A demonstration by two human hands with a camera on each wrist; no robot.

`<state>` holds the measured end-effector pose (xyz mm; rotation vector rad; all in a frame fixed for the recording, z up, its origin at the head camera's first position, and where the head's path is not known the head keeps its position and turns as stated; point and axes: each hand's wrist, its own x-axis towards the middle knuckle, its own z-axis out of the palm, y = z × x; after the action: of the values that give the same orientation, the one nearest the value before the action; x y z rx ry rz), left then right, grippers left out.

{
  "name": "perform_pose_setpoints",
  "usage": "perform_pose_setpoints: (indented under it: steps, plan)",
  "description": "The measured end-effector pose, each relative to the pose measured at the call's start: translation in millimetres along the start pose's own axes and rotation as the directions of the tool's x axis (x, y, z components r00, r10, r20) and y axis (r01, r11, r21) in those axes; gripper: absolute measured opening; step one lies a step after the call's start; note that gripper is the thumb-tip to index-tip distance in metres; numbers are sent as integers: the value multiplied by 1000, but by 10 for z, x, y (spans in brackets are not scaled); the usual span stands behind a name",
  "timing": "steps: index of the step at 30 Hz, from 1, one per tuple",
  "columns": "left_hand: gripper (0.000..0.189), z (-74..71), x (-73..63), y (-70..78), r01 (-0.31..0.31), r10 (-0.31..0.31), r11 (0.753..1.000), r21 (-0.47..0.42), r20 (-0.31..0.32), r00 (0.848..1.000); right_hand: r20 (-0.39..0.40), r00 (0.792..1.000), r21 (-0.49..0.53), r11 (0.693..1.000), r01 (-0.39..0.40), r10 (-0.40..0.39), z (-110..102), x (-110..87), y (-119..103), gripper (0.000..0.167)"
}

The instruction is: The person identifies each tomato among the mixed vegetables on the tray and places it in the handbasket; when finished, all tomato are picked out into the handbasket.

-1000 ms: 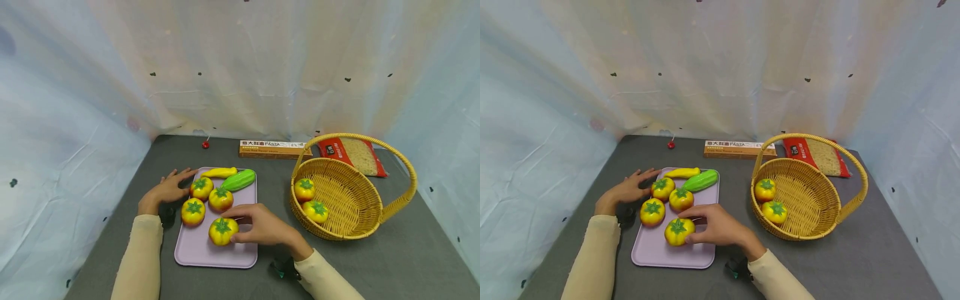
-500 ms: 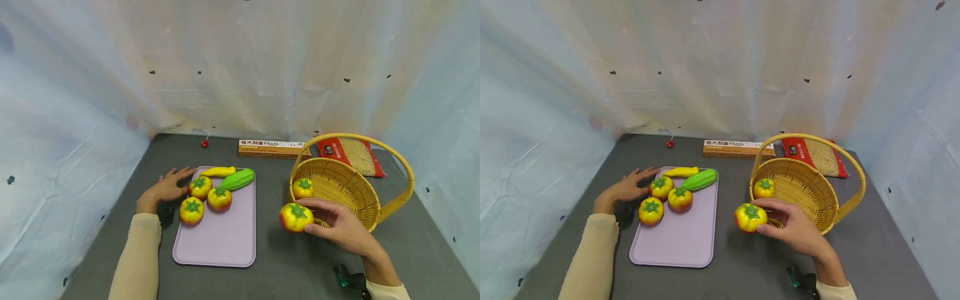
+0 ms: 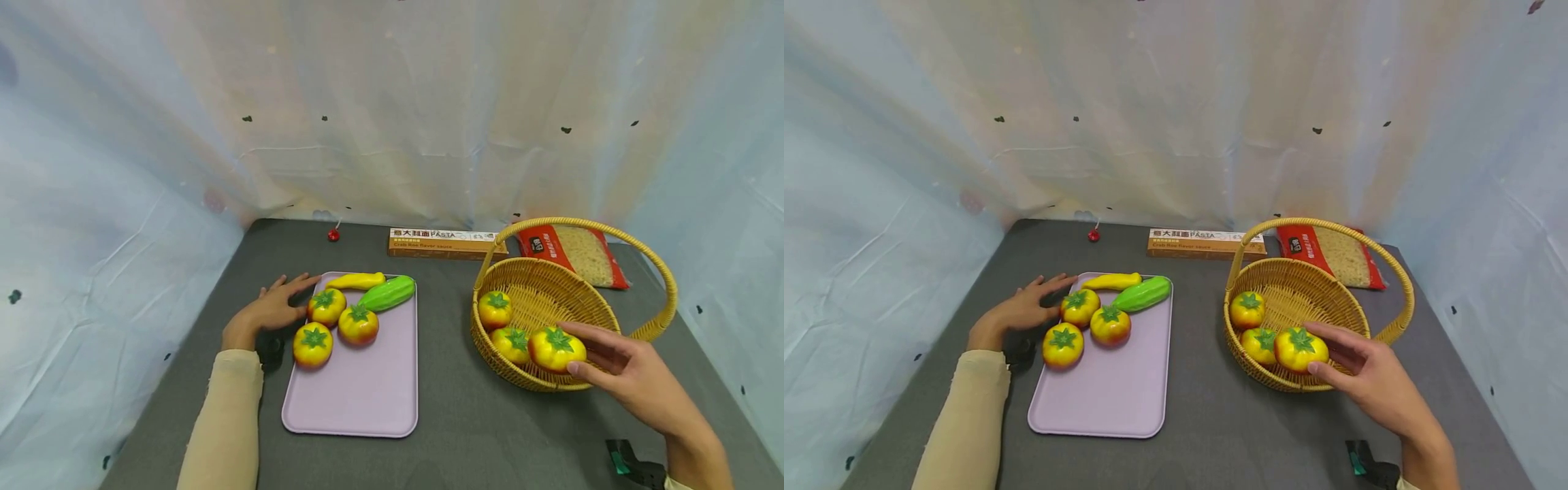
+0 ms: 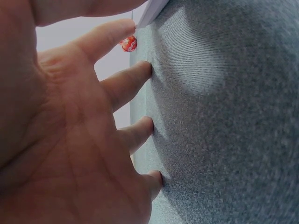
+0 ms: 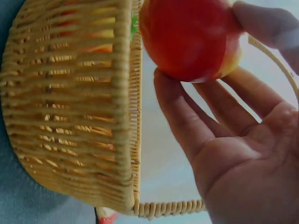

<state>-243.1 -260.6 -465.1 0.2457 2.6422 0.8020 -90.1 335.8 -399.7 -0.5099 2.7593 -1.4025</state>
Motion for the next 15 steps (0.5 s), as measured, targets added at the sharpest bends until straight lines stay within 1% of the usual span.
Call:
perform_pose_setpoints:
  steps: [3,7,11,15]
  plan:
    - [74,3,5,-4,0,0,1000,5,1,1000,18,1000,-17,1000,-18,18,-20,-8,50,53]
    - [74,-3,2,1,6,-6,1000,6,3,1000,41,997,-32,998,-62,63,-6,15,82,49]
    - [74,-9,-5,8,5,-5,1000,1,1,1000,66,992,-34,994,-107,109,44,67,66,46]
    - [73,-3,-9,9,-2,2,1000,-5,0,1000,99,982,-28,987,-158,160,91,124,31,46]
